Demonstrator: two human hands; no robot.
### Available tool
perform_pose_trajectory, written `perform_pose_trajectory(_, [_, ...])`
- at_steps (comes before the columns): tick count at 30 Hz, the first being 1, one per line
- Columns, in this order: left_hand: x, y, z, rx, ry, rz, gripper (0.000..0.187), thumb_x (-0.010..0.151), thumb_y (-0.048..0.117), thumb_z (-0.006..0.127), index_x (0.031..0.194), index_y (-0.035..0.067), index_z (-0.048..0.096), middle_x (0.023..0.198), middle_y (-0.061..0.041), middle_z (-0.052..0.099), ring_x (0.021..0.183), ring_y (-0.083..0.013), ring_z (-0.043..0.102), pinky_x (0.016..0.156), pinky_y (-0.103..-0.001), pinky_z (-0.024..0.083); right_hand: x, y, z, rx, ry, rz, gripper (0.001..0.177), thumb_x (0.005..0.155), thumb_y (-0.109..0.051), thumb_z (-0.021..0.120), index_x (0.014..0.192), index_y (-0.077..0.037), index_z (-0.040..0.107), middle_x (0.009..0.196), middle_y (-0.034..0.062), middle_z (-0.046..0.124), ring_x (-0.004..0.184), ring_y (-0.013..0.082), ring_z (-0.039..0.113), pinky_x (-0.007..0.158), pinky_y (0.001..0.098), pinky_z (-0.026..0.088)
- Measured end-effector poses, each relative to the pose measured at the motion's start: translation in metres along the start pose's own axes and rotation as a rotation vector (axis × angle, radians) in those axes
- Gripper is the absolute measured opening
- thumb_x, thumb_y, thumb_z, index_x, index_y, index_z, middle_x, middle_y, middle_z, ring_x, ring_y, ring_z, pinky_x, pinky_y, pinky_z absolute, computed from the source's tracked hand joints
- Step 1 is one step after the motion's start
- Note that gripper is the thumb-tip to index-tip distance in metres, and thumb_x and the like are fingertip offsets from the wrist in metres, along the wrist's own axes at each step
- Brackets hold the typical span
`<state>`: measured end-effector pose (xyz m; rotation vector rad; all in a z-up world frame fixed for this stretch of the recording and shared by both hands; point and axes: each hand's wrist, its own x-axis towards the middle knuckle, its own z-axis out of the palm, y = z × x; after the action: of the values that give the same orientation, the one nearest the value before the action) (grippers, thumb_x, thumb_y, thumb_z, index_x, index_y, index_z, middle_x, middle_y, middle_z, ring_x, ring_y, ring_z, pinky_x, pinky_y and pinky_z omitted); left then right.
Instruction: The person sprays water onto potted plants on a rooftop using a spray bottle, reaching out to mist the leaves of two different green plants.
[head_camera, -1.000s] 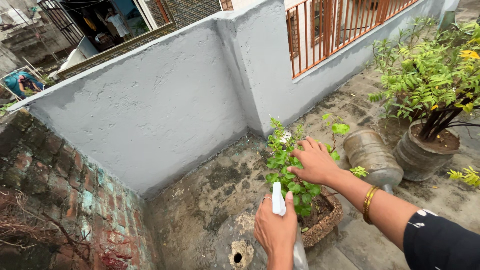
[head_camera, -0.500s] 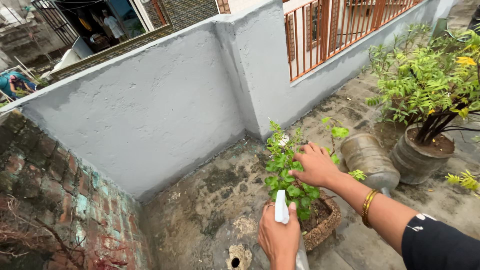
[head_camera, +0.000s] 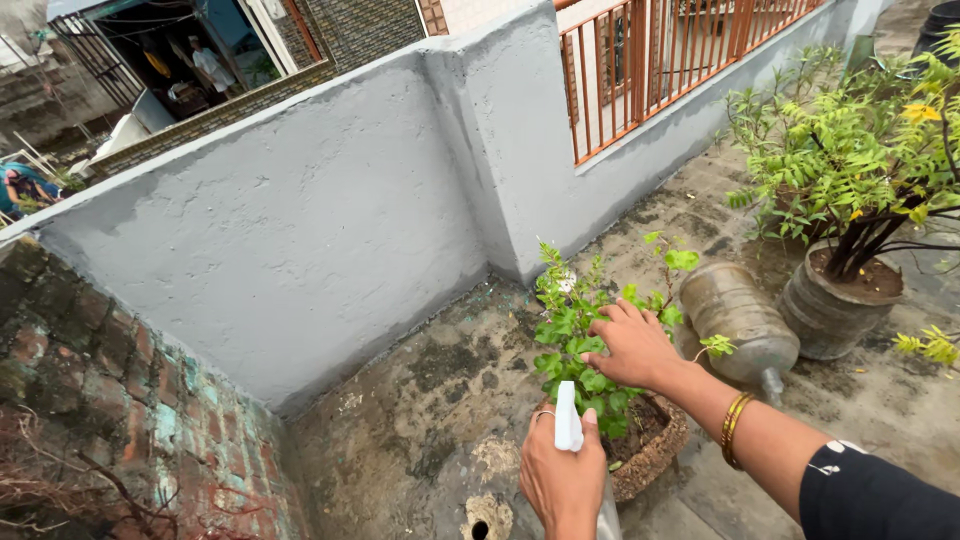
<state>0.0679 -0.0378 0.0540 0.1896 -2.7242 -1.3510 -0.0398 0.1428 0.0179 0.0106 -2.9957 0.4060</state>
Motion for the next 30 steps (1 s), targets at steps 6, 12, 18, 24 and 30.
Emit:
perform_pose_trajectory(6, [0.001,-0.006,-0.01,0.094,-0.028,-0.141,0.034,0.082,0.043,0.076,0.083,0.01,0.072,0.083,-0.012,0.074,0.083,-0.0341,0.072,0.076,-0.047,0.054,-0.013,-0.007,0.016,0.105,0.049,0.124,0.048,0.085,-0.046,0.074,0.12,-0.014,0.069,0.148,0.0106,0.049,0.144,0.0292,0.04,0.116,0.0502,0.034])
perform_pose_trajectory(12, [0.0,-0.012,-0.012,-0.018,0.116,-0.025,0.036,0.079,0.04,0.076,0.098,0.011,0.07,0.087,-0.013,0.074,0.083,-0.0377,0.07,0.072,-0.051,0.053,-0.023,-0.011,0.028,0.153,0.047,0.146,0.049,0.082,-0.044,0.076,0.123,-0.016,0.068,0.151,0.0105,0.047,0.146,0.0303,0.037,0.118,0.0482,0.032])
perform_pose_trajectory(18, [0.005,-0.015,-0.012,0.088,0.027,-0.104,0.035,0.083,0.043,0.074,0.094,0.011,0.07,0.088,-0.012,0.074,0.088,-0.0354,0.071,0.078,-0.049,0.053,-0.017,-0.013,0.016,0.166,0.148,0.069,0.051,0.083,-0.042,0.076,0.125,-0.014,0.066,0.155,0.0127,0.043,0.146,0.0331,0.037,0.117,0.0492,0.032])
perform_pose_trajectory(24, [0.005,-0.02,-0.012,0.033,0.114,-0.029,0.037,0.081,0.043,0.075,0.096,0.01,0.069,0.096,-0.01,0.073,0.091,-0.0365,0.07,0.077,-0.051,0.053,-0.017,-0.022,0.005,0.185,0.181,0.024,0.049,0.082,-0.042,0.076,0.122,-0.014,0.068,0.157,0.0122,0.043,0.145,0.0345,0.039,0.117,0.0478,0.032])
perform_pose_trajectory(30, [0.003,-0.022,-0.004,0.032,0.097,-0.049,0.043,0.078,0.044,0.077,0.108,0.015,0.07,0.097,-0.011,0.072,0.091,-0.0364,0.069,0.077,-0.05,0.053,-0.033,-0.022,0.007,0.155,0.057,0.115,0.047,0.085,-0.043,0.074,0.125,-0.018,0.067,0.158,0.0116,0.039,0.151,0.0362,0.028,0.12,0.0499,0.026])
